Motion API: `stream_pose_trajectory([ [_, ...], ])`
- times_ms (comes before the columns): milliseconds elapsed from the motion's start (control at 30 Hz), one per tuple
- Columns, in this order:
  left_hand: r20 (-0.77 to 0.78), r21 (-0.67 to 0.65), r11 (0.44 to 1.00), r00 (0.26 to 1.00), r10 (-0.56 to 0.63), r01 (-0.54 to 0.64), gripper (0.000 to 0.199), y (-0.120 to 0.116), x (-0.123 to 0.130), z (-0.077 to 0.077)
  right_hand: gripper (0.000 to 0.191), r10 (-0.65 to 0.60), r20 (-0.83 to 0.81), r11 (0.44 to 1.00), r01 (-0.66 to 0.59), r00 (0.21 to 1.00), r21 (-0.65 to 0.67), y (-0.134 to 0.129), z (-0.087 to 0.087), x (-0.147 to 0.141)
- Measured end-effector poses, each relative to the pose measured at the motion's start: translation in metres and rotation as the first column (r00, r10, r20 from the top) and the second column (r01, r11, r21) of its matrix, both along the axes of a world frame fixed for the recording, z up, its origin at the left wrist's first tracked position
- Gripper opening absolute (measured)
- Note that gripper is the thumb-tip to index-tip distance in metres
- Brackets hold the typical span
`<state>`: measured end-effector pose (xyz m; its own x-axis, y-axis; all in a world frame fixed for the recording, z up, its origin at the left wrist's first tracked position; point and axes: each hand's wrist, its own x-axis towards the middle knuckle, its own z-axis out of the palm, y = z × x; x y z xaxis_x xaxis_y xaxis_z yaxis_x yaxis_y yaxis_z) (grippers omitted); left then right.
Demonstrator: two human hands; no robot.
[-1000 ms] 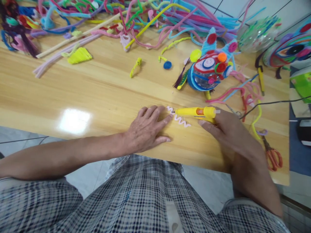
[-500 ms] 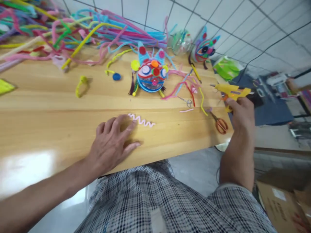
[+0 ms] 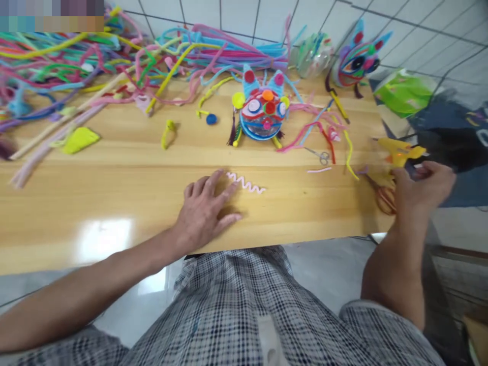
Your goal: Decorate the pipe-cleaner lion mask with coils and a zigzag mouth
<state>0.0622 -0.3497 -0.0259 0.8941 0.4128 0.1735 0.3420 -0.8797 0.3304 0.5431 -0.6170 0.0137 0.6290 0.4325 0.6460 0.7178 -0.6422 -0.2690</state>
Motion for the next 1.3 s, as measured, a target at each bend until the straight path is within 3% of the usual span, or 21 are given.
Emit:
stream_pose_trajectory([
  [33, 0.026, -0.027, 1.0, 1.0, 0.005, -0.004, 0.064, 0.002, -0.001, 0.0, 0.049, -0.062, 0.033, 0.997, 0.06, 0.998, 0.053, 0.005, 0.001, -0.023],
  [67, 0.056, -0.056, 0.998, 0.998, 0.014, -0.011, 0.057, 0.004, -0.002, 0.001, 0.037, 0.009, 0.02, 0.998, -0.011, 1.0, 0.054, 0.012, 0.002, -0.05],
  [100, 0.088, -0.084, 0.996, 0.996, 0.028, -0.021, 0.049, 0.006, -0.003, 0.002, 0.023, 0.175, -0.043, 0.985, -0.175, 0.984, 0.008, 0.022, 0.005, -0.081],
  [133, 0.117, -0.107, 0.994, 0.992, 0.043, -0.031, 0.041, 0.007, -0.005, 0.004, 0.015, 0.34, -0.116, 0.935, -0.349, 0.933, -0.061, 0.034, 0.008, -0.114],
  [200, 0.149, -0.143, 0.988, 0.986, 0.071, -0.05, 0.029, 0.01, -0.006, 0.009, 0.017, 0.552, -0.186, 0.799, -0.579, 0.813, -0.159, 0.062, 0.014, -0.173],
  [267, 0.151, -0.164, 0.985, 0.985, 0.081, -0.056, 0.022, 0.012, -0.006, 0.015, 0.012, 0.656, -0.25, 0.667, -0.702, 0.712, -0.249, 0.092, 0.019, -0.215],
  [333, 0.142, -0.178, 0.983, 0.987, 0.077, -0.051, 0.021, 0.014, -0.006, 0.02, 0.01, 0.706, -0.311, 0.551, -0.769, 0.637, -0.324, 0.118, 0.019, -0.235],
  [400, 0.145, -0.181, 0.982, 0.986, 0.083, -0.056, 0.02, 0.018, -0.004, 0.023, 0.012, 0.734, -0.337, 0.473, -0.801, 0.589, -0.368, 0.136, 0.017, -0.241],
  [467, 0.151, -0.17, 0.983, 0.983, 0.1, -0.073, 0.02, 0.024, -0.002, 0.023, 0.013, 0.748, -0.334, 0.441, -0.805, 0.574, -0.396, 0.147, 0.014, -0.24],
  [733, 0.144, -0.168, 0.979, 0.98, 0.14, -0.115, 0.025, 0.044, 0.001, 0.013, 0.012, 0.739, -0.261, 0.417, -0.726, 0.621, -0.547, 0.15, 0.007, -0.252],
  [1100, 0.168, -0.217, 0.969, 0.973, 0.157, -0.119, 0.025, 0.049, -0.001, 0.006, 0.027, 0.775, -0.242, 0.366, -0.728, 0.583, -0.58, 0.161, 0.002, -0.242],
  [1300, 0.131, -0.259, 0.959, 0.979, 0.157, -0.119, 0.024, 0.054, 0.001, 0.011, 0.015, 0.765, -0.311, 0.344, -0.766, 0.563, -0.543, 0.163, 0.0, -0.237],
])
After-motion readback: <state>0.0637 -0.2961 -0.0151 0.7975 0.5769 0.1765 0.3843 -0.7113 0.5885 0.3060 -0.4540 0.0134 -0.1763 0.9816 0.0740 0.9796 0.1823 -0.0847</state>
